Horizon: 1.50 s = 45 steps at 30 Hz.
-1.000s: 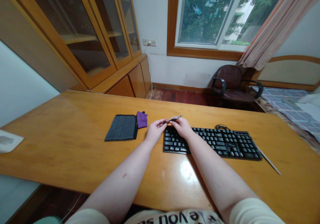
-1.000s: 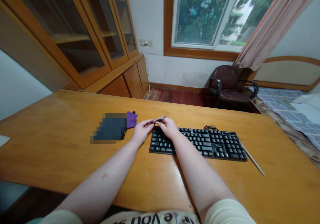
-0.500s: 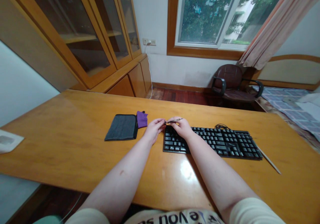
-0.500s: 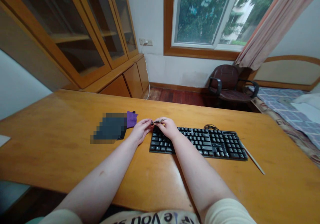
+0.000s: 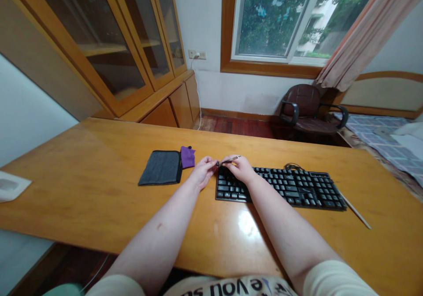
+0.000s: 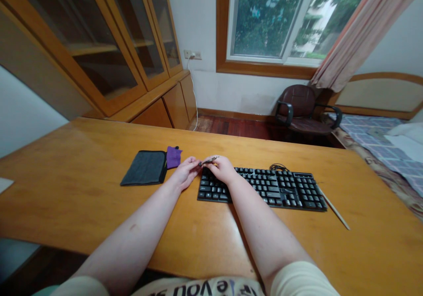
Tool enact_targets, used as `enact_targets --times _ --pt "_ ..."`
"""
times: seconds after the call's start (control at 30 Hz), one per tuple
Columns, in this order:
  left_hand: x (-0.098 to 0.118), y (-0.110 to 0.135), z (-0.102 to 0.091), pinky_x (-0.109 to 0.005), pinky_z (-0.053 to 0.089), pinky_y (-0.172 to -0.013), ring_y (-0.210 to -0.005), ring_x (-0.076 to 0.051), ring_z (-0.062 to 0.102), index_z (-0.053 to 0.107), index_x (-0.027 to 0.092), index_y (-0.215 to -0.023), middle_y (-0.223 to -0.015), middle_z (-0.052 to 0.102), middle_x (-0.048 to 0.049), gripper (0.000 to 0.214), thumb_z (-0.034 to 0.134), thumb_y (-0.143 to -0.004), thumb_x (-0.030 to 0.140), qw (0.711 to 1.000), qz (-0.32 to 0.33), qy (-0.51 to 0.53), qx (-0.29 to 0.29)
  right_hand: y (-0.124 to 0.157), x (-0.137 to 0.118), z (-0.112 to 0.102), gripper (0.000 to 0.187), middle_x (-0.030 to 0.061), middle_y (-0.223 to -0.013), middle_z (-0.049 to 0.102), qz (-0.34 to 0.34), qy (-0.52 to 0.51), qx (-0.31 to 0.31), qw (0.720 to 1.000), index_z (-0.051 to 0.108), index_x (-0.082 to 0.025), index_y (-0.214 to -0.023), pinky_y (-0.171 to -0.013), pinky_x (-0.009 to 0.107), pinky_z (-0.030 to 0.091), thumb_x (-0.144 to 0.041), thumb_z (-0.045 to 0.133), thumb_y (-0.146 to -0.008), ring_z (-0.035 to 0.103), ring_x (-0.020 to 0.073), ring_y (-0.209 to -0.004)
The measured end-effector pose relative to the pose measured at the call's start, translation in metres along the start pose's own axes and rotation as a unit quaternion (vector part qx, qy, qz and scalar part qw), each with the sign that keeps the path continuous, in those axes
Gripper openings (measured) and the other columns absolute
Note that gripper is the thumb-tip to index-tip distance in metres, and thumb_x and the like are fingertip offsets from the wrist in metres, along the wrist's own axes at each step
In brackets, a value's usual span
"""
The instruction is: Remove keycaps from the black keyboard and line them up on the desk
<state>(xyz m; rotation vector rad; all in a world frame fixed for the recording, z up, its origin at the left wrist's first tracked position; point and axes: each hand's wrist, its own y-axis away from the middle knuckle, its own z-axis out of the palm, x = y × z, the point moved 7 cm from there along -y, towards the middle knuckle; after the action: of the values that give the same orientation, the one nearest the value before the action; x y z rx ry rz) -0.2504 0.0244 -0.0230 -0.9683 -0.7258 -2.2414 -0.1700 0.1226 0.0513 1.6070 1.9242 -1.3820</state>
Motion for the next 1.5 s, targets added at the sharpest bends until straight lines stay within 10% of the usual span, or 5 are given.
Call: enact_targets --times 0.27,0.53,0.93,1.17,1.5 --pt "0.007 0.001 -0.001 -0.022 0.049 -0.068 -0.063 -0.008 0.058 0.041 0.017 -0.068 -0.068 0.058 0.0043 0.037 0.076 -0.059 0.023 1.000 0.012 -0.012 0.011 0.003 -0.010 0.011 0.019 0.0056 -0.093 0.069 -0.032 0.014 -0.058 0.998 0.067 -0.022 -0.093 -0.085 0.033 0.047 -0.025 0.050 -0.085 0.063 0.0171 -0.089" --pt "0.016 0.004 0.005 -0.027 0.046 -0.082 -0.083 -0.012 0.062 0.055 0.017 -0.081 -0.088 0.065 -0.0014 0.036 0.078 -0.055 0.027 0.993 0.089 -0.069 0.029 0.013 0.026 -0.015 0.025 0.0029 -0.075 0.063 0.104 -0.092 0.165 0.977 0.059 -0.017 -0.100 -0.065 0.029 0.050 -0.034 0.048 -0.085 0.062 0.0134 -0.064" --pt "0.015 0.006 0.013 -0.035 0.045 -0.087 -0.082 -0.018 0.062 0.069 0.014 -0.086 -0.086 0.069 -0.0073 0.034 0.078 -0.056 0.027 0.972 0.121 -0.199 -0.009 0.004 0.004 -0.008 0.014 0.0026 -0.070 0.062 0.069 0.043 0.054 0.995 0.060 -0.018 -0.079 -0.062 0.027 0.045 -0.023 0.048 -0.081 0.057 0.0146 -0.064" --pt "0.027 0.018 0.018 -0.035 0.047 -0.084 -0.078 -0.020 0.062 0.069 0.018 -0.079 -0.083 0.068 -0.0056 0.022 0.074 -0.058 0.019 0.933 0.167 -0.317 0.015 0.010 0.027 -0.013 0.017 0.0003 -0.065 0.060 0.148 -0.093 0.151 0.973 0.058 -0.018 -0.082 -0.049 0.023 0.043 -0.033 0.049 -0.080 0.051 0.0103 -0.048" --pt "0.053 -0.083 0.012 -0.030 0.043 -0.078 -0.076 -0.019 0.062 0.065 0.019 -0.079 -0.080 0.068 -0.0054 0.016 0.067 -0.064 0.012 0.861 0.187 -0.468 0.061 0.017 0.043 -0.032 0.021 -0.0036 -0.057 0.054 0.196 -0.259 0.331 0.886 0.053 -0.017 -0.081 -0.040 0.021 0.036 -0.037 0.054 -0.076 0.044 0.0075 -0.040"
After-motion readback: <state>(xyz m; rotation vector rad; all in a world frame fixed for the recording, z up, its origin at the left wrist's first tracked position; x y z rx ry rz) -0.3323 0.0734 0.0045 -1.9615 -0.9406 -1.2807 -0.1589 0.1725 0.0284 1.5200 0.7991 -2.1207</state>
